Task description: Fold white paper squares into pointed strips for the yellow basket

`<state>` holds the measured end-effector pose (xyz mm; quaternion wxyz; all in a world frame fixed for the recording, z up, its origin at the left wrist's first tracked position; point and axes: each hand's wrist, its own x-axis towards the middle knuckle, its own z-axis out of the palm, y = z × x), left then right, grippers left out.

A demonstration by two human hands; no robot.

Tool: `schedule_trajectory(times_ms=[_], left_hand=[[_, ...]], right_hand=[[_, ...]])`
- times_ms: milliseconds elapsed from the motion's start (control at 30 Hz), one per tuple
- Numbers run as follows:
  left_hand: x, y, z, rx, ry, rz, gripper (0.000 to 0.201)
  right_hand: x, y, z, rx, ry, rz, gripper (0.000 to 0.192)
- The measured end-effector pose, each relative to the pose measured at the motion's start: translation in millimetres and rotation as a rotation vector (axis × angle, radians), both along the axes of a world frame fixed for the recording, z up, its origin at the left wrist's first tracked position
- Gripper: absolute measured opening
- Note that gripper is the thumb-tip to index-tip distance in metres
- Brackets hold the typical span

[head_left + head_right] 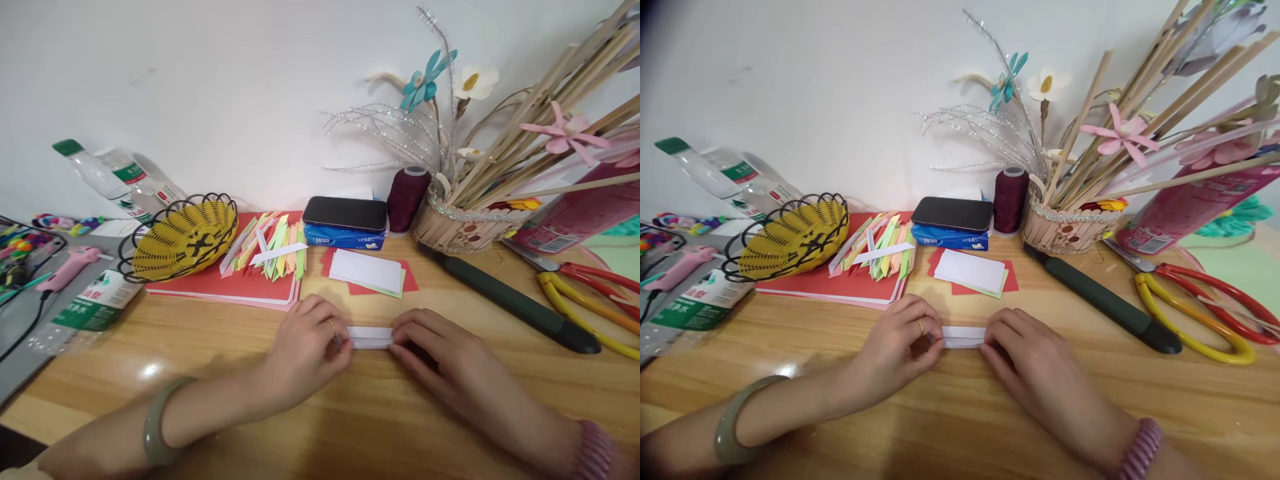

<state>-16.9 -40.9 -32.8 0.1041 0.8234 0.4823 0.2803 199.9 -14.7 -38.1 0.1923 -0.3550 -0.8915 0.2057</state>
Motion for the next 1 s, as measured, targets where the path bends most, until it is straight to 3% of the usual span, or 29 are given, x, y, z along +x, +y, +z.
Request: schedule_trajectory(times_ms=[367, 767, 1000], left_hand=[[-3, 2, -4.2, -0.146, -0.134, 0.009, 0.007], [6, 6, -6.2, -0.119, 0.018, 0.064, 0.011], [7, 6, -4.6, -0.151, 0.141, 0.074, 0.009]], right_hand=[[-5, 0, -2.5, -0.073, 0.022, -0.066, 0.017], [-12, -1, -3.6, -0.036, 0.000, -0.149, 0.013], [-13, 1, -1.5, 0.035, -0.059, -0.127, 0.009]])
